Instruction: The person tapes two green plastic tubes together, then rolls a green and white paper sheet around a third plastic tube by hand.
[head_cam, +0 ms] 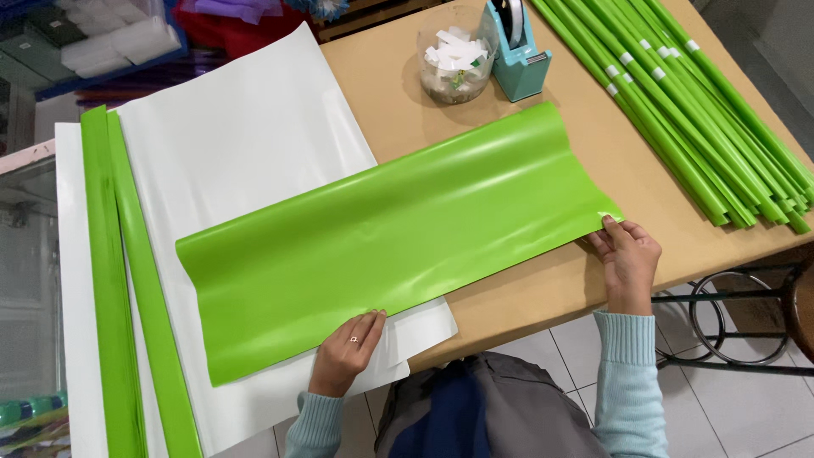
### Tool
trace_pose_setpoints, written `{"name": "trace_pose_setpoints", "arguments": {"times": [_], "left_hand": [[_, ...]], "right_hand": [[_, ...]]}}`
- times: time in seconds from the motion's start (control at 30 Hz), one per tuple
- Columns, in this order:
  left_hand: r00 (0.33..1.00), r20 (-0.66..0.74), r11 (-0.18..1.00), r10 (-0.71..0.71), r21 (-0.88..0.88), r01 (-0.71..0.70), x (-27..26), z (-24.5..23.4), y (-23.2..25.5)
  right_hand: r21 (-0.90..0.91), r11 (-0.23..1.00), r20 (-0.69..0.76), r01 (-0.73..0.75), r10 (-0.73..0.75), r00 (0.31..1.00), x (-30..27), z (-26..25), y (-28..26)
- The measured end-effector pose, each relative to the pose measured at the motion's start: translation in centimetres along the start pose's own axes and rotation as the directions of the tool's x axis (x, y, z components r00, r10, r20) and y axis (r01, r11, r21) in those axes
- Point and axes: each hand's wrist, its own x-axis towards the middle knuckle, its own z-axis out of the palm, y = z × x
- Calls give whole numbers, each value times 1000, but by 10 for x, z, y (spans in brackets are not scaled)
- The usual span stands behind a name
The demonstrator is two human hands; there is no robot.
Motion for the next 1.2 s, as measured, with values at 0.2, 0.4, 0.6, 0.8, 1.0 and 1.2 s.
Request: {"name": "trace_pose_setpoints", "arguments": {"times": [0.2, 0.4, 0.6, 0.8, 1.0, 1.2], "left_hand": [[999, 12, 996, 46, 72, -47, -4, 7, 0], [998, 64, 1000, 17, -1, -17, -10, 9, -1], [999, 46, 999, -21, -32, 23, -15, 14, 4], [990, -134, 995, -39, 86, 51, -18, 22, 7], [991, -122, 996, -58, 66, 66, -11, 5, 5], [981, -169, 993, -90, 62, 102, -3, 11, 14]], "right_hand": [[-13, 1000, 32, 22, -22, 999, 6, -7, 4], [-71, 997, 42, -3, 6, 999, 11, -16, 8], [-251, 928, 79, 277, -265, 961, 32, -32, 31], [-326, 153, 749, 933, -561, 353, -70, 28, 25], [234, -147, 940, 961, -217, -262, -135, 67, 67], [293, -165, 897, 942, -294, -331, -133, 69, 77]]}}
